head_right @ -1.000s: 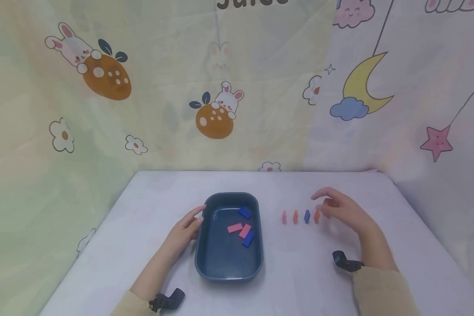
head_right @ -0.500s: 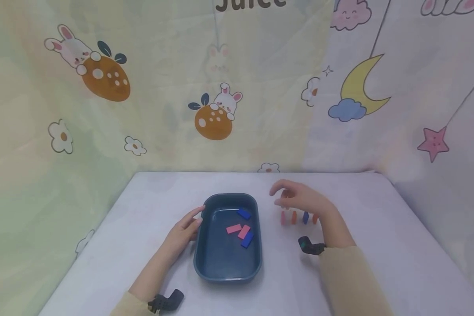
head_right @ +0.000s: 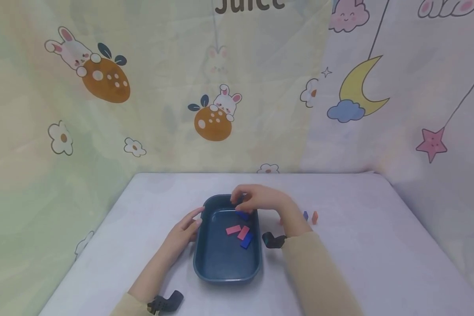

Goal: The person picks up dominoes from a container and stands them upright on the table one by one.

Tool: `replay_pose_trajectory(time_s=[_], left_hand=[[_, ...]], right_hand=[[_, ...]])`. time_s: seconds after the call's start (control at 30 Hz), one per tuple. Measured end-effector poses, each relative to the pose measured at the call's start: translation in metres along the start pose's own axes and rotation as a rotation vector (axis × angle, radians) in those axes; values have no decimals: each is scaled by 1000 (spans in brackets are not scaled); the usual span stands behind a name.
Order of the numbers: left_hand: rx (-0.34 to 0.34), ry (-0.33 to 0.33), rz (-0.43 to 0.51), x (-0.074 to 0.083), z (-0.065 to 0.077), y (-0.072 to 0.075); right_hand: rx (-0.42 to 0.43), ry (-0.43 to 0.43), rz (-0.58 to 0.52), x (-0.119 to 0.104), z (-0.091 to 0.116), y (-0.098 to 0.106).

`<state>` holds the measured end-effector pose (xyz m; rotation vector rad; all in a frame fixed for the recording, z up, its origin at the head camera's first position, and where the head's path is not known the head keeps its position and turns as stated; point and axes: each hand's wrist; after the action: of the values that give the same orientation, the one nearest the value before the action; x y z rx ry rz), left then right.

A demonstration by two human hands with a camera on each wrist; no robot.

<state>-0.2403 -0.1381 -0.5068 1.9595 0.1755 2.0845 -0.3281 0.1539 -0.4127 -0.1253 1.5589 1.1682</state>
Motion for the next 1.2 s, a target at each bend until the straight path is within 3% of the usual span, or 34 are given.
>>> replay_pose_trajectory(time_s=[0.3,0.53,0.67,0.77,0.93,1.2], left_hand=[[15,18,-39,4,2,-2],[-5,1,-10,2,2,2],[-25,-12,0,-1,0,3],[-34,-14,-2,-1,0,3],[-29,-6,-7,4,2,2],[-24,3,-3,2,0,2]], right_hand=[[-153,-62,25,-8,-31,-18],[-313,-207,-101,-7,-47,-35],[-353,-261,-101,-5,-52,-43],[-320,-232,-58,-2,-55,-48],[-183,-126,44,4,-60,-52],[-58,-115,122,5,-61,-55]])
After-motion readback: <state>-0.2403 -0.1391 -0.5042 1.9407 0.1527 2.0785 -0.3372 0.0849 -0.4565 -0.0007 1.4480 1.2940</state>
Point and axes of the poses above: each hand's wrist, its own z-axis away from the middle knuckle, its own y-axis out of the back of the hand, x = y × z, and after that the axes turned 1 degree about x, right-handed
